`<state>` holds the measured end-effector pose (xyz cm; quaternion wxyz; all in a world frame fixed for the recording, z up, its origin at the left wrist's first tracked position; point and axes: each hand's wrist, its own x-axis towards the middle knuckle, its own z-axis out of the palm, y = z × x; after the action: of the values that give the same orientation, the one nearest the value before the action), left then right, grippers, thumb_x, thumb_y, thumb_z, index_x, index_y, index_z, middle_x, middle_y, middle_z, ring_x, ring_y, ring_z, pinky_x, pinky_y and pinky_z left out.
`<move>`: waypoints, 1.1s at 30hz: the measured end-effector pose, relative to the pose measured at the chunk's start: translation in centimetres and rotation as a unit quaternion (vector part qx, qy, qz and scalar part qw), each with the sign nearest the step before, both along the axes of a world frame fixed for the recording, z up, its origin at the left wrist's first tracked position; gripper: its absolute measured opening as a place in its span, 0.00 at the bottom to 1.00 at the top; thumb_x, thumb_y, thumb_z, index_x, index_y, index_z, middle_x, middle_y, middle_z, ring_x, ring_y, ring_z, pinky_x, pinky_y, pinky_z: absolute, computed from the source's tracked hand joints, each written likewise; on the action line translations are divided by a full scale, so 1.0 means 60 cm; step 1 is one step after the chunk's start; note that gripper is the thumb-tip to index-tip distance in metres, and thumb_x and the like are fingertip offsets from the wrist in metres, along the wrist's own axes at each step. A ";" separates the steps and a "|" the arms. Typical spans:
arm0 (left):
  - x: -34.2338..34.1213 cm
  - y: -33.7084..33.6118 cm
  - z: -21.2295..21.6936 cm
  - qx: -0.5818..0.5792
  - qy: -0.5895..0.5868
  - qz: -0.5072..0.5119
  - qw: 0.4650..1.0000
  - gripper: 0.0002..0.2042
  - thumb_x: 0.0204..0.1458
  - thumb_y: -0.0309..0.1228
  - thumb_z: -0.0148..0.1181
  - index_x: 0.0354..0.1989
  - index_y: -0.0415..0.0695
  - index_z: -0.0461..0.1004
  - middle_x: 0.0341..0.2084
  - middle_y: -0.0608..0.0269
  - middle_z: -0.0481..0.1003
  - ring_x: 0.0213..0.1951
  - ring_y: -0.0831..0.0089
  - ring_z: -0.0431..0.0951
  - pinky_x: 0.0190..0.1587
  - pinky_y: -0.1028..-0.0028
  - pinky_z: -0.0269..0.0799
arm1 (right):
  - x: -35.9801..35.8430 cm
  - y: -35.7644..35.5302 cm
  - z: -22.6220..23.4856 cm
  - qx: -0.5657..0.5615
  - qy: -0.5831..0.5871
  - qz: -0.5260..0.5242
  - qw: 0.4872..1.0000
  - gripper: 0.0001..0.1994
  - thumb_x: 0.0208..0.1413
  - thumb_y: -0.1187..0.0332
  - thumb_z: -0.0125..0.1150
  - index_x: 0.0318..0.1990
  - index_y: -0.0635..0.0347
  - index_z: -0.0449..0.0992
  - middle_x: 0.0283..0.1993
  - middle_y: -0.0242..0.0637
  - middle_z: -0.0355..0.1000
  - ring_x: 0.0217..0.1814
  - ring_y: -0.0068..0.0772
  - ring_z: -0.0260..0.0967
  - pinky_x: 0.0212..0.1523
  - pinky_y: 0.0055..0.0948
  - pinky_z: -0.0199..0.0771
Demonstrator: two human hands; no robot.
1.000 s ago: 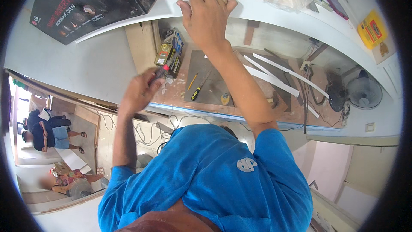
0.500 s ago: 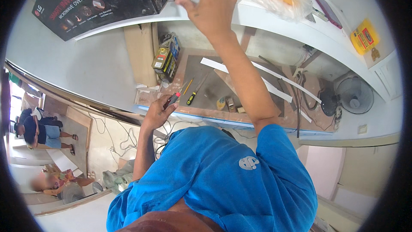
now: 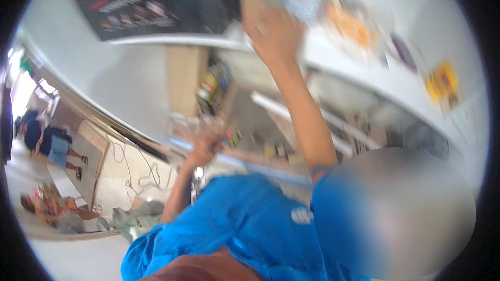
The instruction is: The person assembles a white shelf unit by hand, using a hammer and a screwdriver to secure trim pieces and fasteners. They repeatedly position and tap trim into place and drive screws into the shelf structure.
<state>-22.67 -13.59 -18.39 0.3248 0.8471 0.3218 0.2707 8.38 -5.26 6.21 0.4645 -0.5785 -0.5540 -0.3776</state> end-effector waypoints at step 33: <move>0.057 0.017 -0.031 -0.104 0.113 -0.030 0.988 0.16 0.58 0.37 0.68 0.44 0.35 0.77 0.25 0.49 0.75 0.28 0.59 0.75 0.34 0.61 0.71 | 0.137 -0.217 -0.035 0.033 0.027 -0.003 0.999 0.04 0.56 0.66 0.72 0.34 0.50 0.81 0.35 0.27 0.71 0.41 0.33 0.68 0.52 0.39 0.56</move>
<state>-19.24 -12.55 -20.25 0.3805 0.8433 0.3574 0.1281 16.58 -18.29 4.13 0.4968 -0.5746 -0.5271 -0.3810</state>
